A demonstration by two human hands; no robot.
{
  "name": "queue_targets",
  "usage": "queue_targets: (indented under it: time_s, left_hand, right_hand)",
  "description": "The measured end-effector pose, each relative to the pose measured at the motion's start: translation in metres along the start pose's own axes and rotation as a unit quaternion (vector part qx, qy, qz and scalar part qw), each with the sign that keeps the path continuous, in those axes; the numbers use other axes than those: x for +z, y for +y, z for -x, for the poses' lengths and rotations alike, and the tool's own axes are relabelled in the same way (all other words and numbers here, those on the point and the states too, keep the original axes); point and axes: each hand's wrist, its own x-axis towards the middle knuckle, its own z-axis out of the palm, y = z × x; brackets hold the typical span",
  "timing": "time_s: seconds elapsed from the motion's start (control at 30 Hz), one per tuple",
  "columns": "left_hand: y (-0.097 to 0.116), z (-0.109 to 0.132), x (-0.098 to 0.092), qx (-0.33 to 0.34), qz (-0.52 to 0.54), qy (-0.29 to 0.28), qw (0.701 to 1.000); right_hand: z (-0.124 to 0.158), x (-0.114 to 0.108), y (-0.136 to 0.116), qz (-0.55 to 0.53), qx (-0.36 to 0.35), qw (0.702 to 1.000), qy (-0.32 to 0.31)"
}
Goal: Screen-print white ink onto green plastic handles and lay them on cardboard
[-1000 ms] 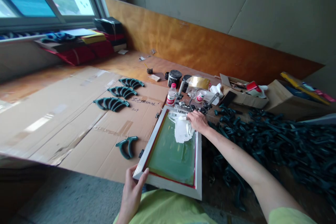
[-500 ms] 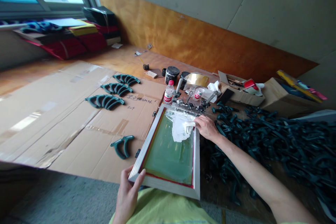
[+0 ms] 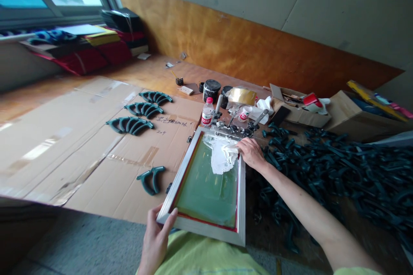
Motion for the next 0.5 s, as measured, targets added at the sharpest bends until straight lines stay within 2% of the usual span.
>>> queue_targets:
  time_s: [0.1, 0.23, 0.33, 0.5]
  left_hand:
    - [-0.002, -0.001, 0.000, 0.004, 0.006, 0.005, 1.000]
    - [-0.010, -0.005, -0.001, 0.003, 0.004, -0.008, 1.000]
    - [-0.011, -0.004, 0.000, 0.000, 0.007, -0.018, 1.000]
    - [-0.005, -0.001, 0.002, 0.002, -0.004, 0.014, 1.000]
  right_hand:
    - [0.011, -0.013, -0.002, -0.028, -0.028, 0.999, 0.000]
    - [0.029, -0.025, -0.001, -0.051, -0.072, 0.995, -0.041]
    - [0.029, -0.022, 0.003, -0.040, -0.084, 0.994, -0.053]
    - [0.010, -0.006, 0.003, 0.003, -0.053, 0.998, -0.032]
